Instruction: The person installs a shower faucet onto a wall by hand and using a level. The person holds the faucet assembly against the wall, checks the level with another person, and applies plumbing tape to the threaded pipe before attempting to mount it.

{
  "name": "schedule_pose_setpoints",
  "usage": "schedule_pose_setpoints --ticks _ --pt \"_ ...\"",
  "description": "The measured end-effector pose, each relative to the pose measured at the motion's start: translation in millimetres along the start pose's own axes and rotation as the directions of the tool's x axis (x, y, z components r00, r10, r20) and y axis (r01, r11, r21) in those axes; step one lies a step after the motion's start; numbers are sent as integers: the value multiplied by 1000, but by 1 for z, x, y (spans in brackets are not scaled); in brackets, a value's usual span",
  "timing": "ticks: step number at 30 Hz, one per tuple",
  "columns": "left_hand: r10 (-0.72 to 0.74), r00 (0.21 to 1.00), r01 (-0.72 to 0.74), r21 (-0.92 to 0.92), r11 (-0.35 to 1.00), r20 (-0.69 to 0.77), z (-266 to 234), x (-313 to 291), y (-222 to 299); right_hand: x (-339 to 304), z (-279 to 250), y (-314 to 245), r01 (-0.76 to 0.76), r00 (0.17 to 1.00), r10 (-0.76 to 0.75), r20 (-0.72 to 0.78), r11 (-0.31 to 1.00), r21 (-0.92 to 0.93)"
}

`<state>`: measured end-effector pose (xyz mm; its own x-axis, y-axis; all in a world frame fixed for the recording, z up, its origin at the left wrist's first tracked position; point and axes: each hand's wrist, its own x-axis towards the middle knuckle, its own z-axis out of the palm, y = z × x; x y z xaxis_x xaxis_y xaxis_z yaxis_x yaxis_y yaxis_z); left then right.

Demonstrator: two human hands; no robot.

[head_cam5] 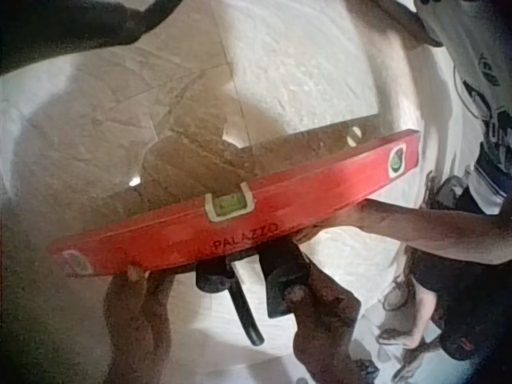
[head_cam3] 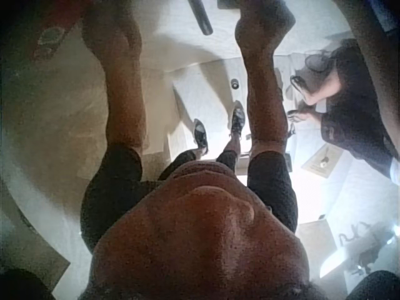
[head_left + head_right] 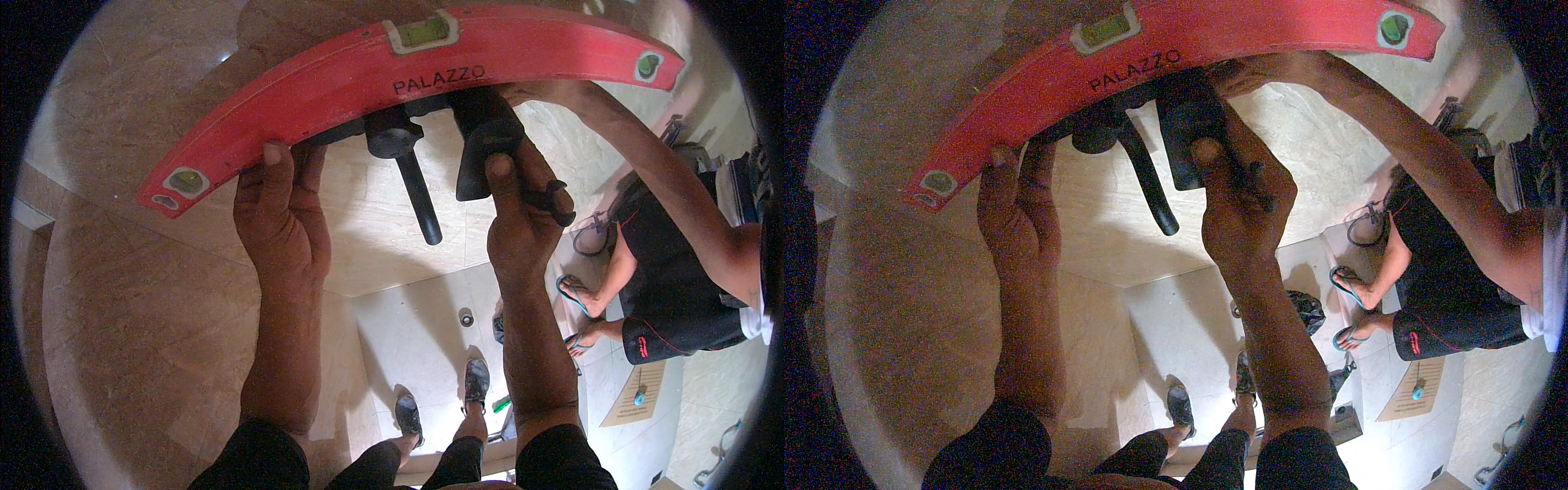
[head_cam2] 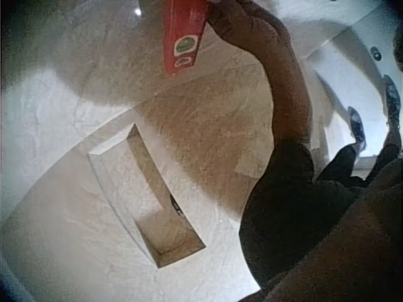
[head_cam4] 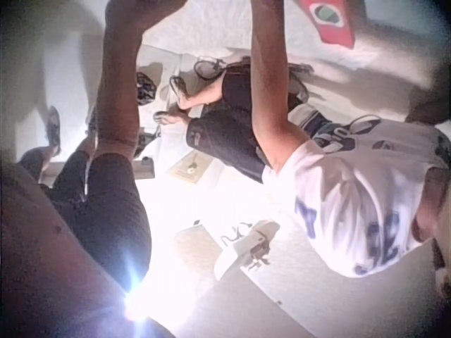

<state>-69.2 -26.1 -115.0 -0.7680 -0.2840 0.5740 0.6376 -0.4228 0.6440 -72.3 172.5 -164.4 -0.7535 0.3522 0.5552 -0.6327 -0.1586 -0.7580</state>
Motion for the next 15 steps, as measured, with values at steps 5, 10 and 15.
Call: schedule_pose_setpoints --ticks 5,10,15 --pt "-5 1000 5 5 1000 -26 0 1 0 2 0 1 16 1000 -15 7 1000 -24" --pt "-30 999 29 -5 1000 -38 0 2 -2 4 0 -2 13 1000 -14 -17 999 -32" --pt "-25 1000 25 50 998 -3 0 4 -3 6 0 -2 -12 1000 12 -11 1000 25"
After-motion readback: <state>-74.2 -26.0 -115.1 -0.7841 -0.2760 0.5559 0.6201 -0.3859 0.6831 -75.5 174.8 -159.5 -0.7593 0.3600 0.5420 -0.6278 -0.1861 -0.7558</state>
